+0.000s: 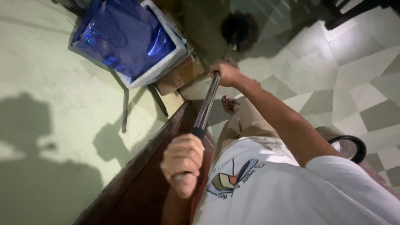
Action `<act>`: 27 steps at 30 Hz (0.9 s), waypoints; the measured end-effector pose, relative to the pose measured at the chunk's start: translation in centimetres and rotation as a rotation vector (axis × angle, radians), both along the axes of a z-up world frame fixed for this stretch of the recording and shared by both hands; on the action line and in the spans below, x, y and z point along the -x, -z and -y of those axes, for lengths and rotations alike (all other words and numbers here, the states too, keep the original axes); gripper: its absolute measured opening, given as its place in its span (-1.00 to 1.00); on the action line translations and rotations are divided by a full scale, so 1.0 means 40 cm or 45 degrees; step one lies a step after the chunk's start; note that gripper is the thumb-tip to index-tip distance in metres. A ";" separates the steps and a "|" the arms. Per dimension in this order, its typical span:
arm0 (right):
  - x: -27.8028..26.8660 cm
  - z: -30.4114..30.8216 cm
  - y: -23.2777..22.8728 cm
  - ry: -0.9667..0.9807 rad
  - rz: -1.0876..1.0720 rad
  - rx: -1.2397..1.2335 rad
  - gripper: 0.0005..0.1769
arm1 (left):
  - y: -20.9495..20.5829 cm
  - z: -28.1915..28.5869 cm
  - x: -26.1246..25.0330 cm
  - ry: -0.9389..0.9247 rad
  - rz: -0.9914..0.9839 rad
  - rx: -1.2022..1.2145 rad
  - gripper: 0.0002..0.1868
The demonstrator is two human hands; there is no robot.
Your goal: Mopping a tiled floor using a spin mop, navigating around various household objects like boxes and a fan.
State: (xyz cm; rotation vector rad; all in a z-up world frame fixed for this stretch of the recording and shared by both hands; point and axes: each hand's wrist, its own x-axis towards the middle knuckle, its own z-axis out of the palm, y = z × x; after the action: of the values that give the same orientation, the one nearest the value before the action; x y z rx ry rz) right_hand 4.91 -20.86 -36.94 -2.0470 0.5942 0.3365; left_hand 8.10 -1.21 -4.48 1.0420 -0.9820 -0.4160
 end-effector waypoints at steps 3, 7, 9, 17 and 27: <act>-0.030 0.051 0.032 -0.224 0.120 0.129 -0.84 | 0.066 0.007 0.042 -0.187 0.044 -0.061 -0.67; -0.034 0.123 0.129 -0.380 0.430 0.353 -0.67 | 0.121 0.067 0.068 -0.291 0.164 0.136 -0.54; -0.042 0.169 0.158 -0.394 0.609 0.334 -0.63 | 0.126 0.122 0.067 -0.333 0.136 0.137 -0.50; -0.094 0.450 0.230 -0.495 0.792 0.798 -0.80 | 0.186 0.344 0.037 -0.336 0.194 0.137 -0.60; -0.284 0.774 0.420 -0.729 0.390 0.834 -0.91 | 0.400 0.593 -0.053 -0.776 0.274 0.520 -0.62</act>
State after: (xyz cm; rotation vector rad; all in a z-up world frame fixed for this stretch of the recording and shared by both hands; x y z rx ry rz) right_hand 16.25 -51.83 -53.72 -2.8204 -0.1142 0.1521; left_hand 10.24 -24.93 -20.49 0.9621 -0.8375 0.3914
